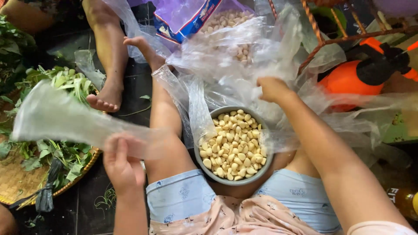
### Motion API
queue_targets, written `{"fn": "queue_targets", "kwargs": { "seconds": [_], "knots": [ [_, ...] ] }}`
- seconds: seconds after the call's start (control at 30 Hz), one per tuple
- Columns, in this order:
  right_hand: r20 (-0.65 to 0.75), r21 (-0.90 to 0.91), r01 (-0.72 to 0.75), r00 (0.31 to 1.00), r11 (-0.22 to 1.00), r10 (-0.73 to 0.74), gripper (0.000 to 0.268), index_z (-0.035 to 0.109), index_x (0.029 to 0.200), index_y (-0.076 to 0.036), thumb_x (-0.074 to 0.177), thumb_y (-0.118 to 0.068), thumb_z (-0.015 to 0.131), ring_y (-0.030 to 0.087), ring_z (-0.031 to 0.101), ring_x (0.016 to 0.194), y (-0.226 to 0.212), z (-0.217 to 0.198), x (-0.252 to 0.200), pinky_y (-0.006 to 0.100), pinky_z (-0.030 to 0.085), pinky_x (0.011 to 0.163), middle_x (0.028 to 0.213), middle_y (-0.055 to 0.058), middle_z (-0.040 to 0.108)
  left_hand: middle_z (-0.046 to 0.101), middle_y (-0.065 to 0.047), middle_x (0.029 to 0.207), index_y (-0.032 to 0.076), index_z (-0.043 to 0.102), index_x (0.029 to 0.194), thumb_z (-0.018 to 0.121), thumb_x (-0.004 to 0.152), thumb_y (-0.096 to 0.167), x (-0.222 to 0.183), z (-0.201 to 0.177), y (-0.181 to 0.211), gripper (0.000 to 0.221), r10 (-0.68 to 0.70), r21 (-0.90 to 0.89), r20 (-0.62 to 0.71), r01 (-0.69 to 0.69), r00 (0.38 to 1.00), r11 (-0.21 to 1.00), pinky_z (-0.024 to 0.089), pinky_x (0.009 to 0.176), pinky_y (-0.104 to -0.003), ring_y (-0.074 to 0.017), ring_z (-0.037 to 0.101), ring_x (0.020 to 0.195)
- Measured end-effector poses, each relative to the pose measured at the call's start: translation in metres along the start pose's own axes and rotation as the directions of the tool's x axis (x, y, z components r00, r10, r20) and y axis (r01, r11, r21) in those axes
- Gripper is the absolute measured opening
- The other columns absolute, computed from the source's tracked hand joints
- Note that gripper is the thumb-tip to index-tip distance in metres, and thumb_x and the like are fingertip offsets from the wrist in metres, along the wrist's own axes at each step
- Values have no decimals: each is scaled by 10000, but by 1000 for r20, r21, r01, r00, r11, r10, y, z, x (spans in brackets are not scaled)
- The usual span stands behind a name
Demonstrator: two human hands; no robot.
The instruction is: Peeling garlic cloves and placing them into small plastic bags while sitting on the floor.
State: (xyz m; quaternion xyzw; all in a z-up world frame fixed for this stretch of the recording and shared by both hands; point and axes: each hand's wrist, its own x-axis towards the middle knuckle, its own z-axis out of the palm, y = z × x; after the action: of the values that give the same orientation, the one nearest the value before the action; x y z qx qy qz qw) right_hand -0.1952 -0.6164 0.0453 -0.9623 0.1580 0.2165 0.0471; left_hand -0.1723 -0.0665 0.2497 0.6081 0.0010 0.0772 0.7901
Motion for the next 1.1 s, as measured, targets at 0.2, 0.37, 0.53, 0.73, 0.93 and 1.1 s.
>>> {"fn": "queue_targets", "kwargs": {
  "seconds": [0.2,0.37,0.53,0.73,0.93,1.1],
  "knots": [
    [-533,76,161,840,984,-97,299,766,1013,-160,880,-427,791,287,672,788,-122,-174,-190,430,537,743,1011,80,732,711,-48,1104,95,659,1251,546,1024,23,-75,20,-24,263,-331,-519,280,432,901,738,616,793,-305,-151,708,896],
    [-388,671,632,745,388,-542,527,651,1250,-142,783,-296,839,129,720,785,-187,-102,-271,283,577,715,909,-4,770,721,-84,1150,53,631,1303,552,985,-44,-117,38,-28,342,-342,-555,372,502,863,664,592,918,-435,-253,709,1028],
    [-372,673,472,881,569,-291,198,760,978,-96,809,-194,795,144,709,704,-172,-49,-296,286,556,661,865,8,794,731,-65,1025,33,671,1155,656,994,97,-120,27,16,173,-280,-552,170,326,945,768,582,789,-289,-153,706,880],
    [-625,751,615,780,241,-44,485,581,1202,-110,815,-279,819,188,605,942,-204,-72,-356,337,493,826,1025,54,596,602,-50,1167,95,678,1074,677,898,100,-156,26,40,176,514,357,213,-556,831,751,468,962,-348,-207,578,1071],
    [-582,804,524,791,-281,-189,244,606,1101,-44,885,0,711,84,570,759,-244,-69,-369,208,480,654,921,21,644,609,-106,1190,62,614,1268,706,793,128,-206,42,33,488,426,346,658,-752,620,560,437,950,-412,-279,577,1030],
    [-660,723,681,730,114,-179,262,684,938,-26,715,104,638,139,610,728,-247,-44,-352,251,534,681,858,40,683,715,-45,968,74,649,1114,738,813,102,-223,32,-28,314,-22,434,371,-152,928,888,507,776,-283,-170,629,809]
  ]
}}
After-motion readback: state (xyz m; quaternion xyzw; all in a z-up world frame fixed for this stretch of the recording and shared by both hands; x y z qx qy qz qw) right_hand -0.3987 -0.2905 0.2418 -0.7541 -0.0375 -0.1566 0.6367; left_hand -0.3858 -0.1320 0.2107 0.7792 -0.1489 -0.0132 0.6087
